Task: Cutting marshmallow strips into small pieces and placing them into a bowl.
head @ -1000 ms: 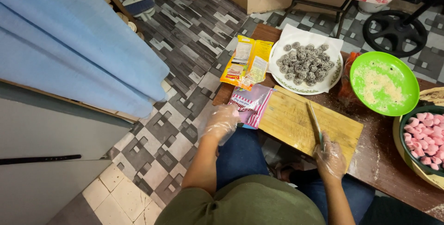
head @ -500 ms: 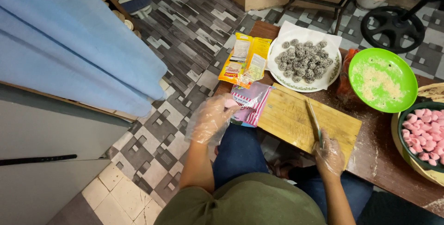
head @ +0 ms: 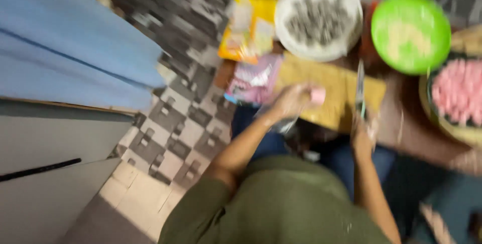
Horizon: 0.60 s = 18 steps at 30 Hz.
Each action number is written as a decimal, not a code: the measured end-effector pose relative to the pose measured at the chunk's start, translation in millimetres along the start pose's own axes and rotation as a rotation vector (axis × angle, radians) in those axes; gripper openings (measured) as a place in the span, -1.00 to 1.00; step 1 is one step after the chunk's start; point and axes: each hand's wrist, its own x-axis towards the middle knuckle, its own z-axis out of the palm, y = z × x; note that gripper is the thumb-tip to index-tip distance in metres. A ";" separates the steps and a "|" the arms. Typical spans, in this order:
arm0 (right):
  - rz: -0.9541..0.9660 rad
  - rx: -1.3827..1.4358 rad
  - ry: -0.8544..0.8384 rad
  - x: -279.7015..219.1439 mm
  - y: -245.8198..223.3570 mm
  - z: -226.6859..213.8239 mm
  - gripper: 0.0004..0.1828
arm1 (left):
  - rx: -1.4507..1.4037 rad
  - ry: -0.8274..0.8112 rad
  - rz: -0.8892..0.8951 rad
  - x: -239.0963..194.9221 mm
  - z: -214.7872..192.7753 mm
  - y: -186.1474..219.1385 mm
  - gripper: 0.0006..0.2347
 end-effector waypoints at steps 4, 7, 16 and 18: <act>-0.056 -0.812 0.380 -52.3 2.6 171.0 -0.57 | 0.524 0.100 0.358 59.8 -32.8 -50.3 -0.81; -0.106 -1.073 0.481 -72.2 9.6 214.6 -0.56 | 1.312 0.144 0.729 37.4 -8.7 -25.0 -0.75; -0.198 -1.650 0.256 -79.4 24.2 248.6 -0.41 | 1.620 0.185 1.049 35.1 -23.9 -20.3 -0.68; -0.207 -1.759 0.204 -80.9 30.0 235.6 -0.41 | 1.624 0.163 1.054 34.1 -25.3 -20.5 -0.68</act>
